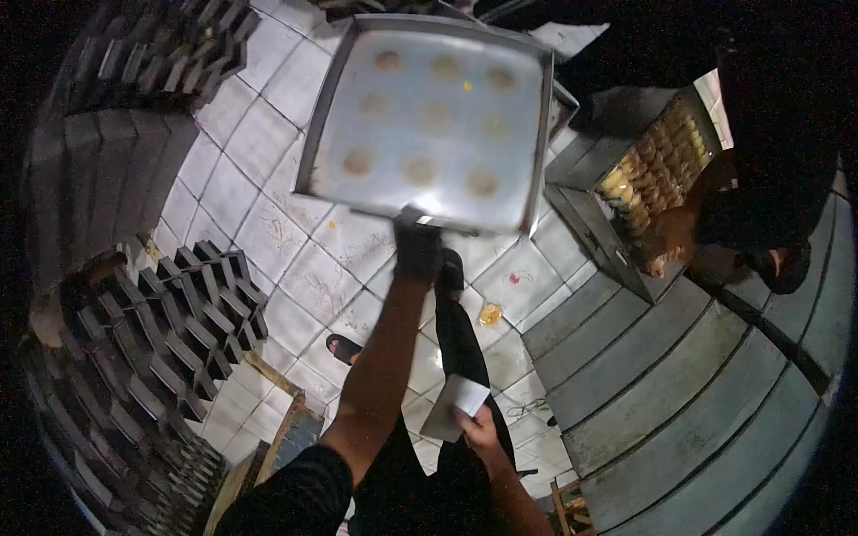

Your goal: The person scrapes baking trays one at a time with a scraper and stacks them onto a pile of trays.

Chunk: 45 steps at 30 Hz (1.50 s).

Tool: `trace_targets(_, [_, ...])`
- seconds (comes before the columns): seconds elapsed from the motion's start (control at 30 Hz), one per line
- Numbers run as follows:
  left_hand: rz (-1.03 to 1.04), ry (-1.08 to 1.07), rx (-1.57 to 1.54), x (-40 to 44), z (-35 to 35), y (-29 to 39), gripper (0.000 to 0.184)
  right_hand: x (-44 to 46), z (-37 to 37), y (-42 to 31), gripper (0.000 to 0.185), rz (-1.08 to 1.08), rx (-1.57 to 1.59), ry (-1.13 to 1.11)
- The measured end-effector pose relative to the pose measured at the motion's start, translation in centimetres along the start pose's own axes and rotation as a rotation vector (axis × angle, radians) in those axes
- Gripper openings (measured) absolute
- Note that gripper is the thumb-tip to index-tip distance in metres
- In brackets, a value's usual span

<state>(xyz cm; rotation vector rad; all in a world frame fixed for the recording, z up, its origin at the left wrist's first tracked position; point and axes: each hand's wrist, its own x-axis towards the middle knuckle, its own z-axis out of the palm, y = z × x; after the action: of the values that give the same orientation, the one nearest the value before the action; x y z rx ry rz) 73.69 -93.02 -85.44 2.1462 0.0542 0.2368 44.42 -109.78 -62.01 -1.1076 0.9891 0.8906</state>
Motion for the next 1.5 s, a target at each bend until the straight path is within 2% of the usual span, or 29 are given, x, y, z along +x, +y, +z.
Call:
trace_targets(0.17, [-0.263,-0.156,0.384,-9.0,-29.8,8.0,0.024,-4.5,6.5,-7.3,0.025,-0.265,-0.589,-0.726])
trace_targets(0.23, [-0.628,-0.051,0.078,-18.1,-39.1,10.8,0.019,-8.3,11.2,-9.9,0.025,-0.32,-0.633,-0.796])
trace_targets(0.27, [-0.797,0.045,-0.065,-22.6,-43.7,12.2,0.021,-10.0,13.4,-10.8,0.025,-0.28,-0.494,-0.86])
trace_targets(0.3, [-0.82,0.081,-0.089,-25.3,-46.4,12.6,0.022,-11.0,14.7,-9.4,0.028,-0.12,-0.368,-0.835])
trace_targets(0.33, [-0.842,0.118,-0.114,-28.0,-49.1,13.0,0.023,-12.2,17.4,-8.2,0.03,-0.169,-0.368,-0.773])
trace_targets(0.37, [-1.027,0.489,-0.558,-28.8,-50.3,14.9,0.022,-13.3,20.6,-8.0,0.032,-0.217,-0.374,-0.713])
trace_targets(0.43, [-1.148,0.889,-1.023,-30.8,-54.5,15.4,0.02,-16.5,27.6,-6.8,0.035,-0.287,-0.559,-0.572])
trace_targets(0.53, [-0.543,0.319,-0.075,-34.7,-61.5,14.0,0.019,-23.3,37.3,-3.9,0.027,-0.721,-0.955,-0.547])
trace_targets(0.57, [-0.311,0.228,0.265,-34.7,-64.8,15.7,0.018,-24.8,40.0,-2.4,0.025,-0.922,-1.106,-0.528])
trace_targets(0.63, [-0.045,0.161,0.644,-33.4,-69.2,22.1,0.018,-28.5,43.9,1.5,0.032,-1.032,-1.2,-0.614])
trace_targets(0.67, [-0.367,0.357,0.1,-33.1,-69.9,23.5,0.017,-30.4,45.7,2.7,0.033,-1.218,-1.202,-0.614])
trace_targets(0.7, [-0.504,0.419,-0.248,-33.0,-70.7,24.4,0.017,-32.2,47.2,3.7,0.035,-1.409,-1.196,-0.603])
trace_targets(0.77, [-0.721,0.762,-1.003,-32.7,-72.1,26.1,0.017,-34.7,48.8,4.3,0.043,-1.4,-1.178,-0.588])
trace_targets(0.8, [-0.462,0.529,-0.281,-34.0,-73.2,26.3,0.018,-35.4,49.5,3.3,0.046,-1.525,-1.115,-0.542])
trace_targets(0.83, [-0.298,0.44,-0.002,-34.3,-74.1,27.5,0.018,-36.1,50.1,1.9,0.05,-1.645,-1.048,-0.493])
trace_targets(0.9, [0.057,0.408,0.613,-34.7,-75.8,30.0,0.019,-39.3,51.8,-2.6,0.046,-1.609,-0.936,-0.346])
trace_targets(0.93, [-0.056,0.392,0.569,-34.9,-76.5,31.4,0.019,-40.4,51.8,-2.3,0.048,-1.751,-0.906,-0.42])
trace_targets(0.97, [0.052,0.454,0.575,-34.6,-77.1,31.0,0.018,-41.2,51.8,-2.0,0.049,-1.899,-0.867,-0.495])
trace_targets(1.0, [0.161,0.515,0.588,-34.3,-77.7,30.6,0.018,-42.1,51.8,0.3,0.05,-1.926,-0.918,-0.578])
trace_targets(1.03, [0.1,0.553,0.481,-34.2,-77.6,30.2,0.014,-45.8,51.4,0.9,0.05,-1.876,-1.083,-0.603])
trace_targets(1.1, [0.1,0.611,0.409,-33.5,-78.6,32.2,0.009,-42.4,52.2,-1.5,0.048,-2.101,-0.858,-0.445])
trace_targets(1.13, [0.155,0.628,0.449,-33.1,-79.6,34.6,0.01,-43.0,52.6,-5.3,0.048,-2.108,-0.784,-0.313])
trace_targets(1.17, [0.21,0.646,0.489,-32.6,-80.6,37.1,0.011,-43.7,52.4,-8.6,0.045,-1.912,-0.759,-0.209])
trace_targets(1.23, [0.234,0.792,0.465,-32.3,-80.3,40.2,0.014,-44.8,52.9,-12.2,0.041,-2.08,-0.656,-0.143])
trace_targets(1.3, [0.286,0.794,0.517,-32.3,-80.6,41.2,0.016,-45.1,52.3,-10.1,0.039,-2.355,-0.71,-0.316])
trace_targets(1.33, [0.164,0.855,0.323,-32.9,-80.2,41.2,0.016,-46.0,51.3,-8.2,0.038,-2.276,-0.876,-0.352])
trace_targets(1.37, [0.153,0.898,0.4,-33.0,-80.1,42.0,0.019,-44.8,51.7,-9.1,0.039,-2.337,-0.816,-0.365])
trace_targets(1.43, [0.138,0.953,0.487,-33.7,-79.9,42.0,0.022,-41.5,52.8,-16.9,0.04,-2.208,-0.614,-0.296])
trace_targets(1.5, [0.1,1.067,0.344,-35.1,-79.7,40.2,0.026,-41.6,53.8,-23.3,0.035,-2.024,-0.558,-0.097])
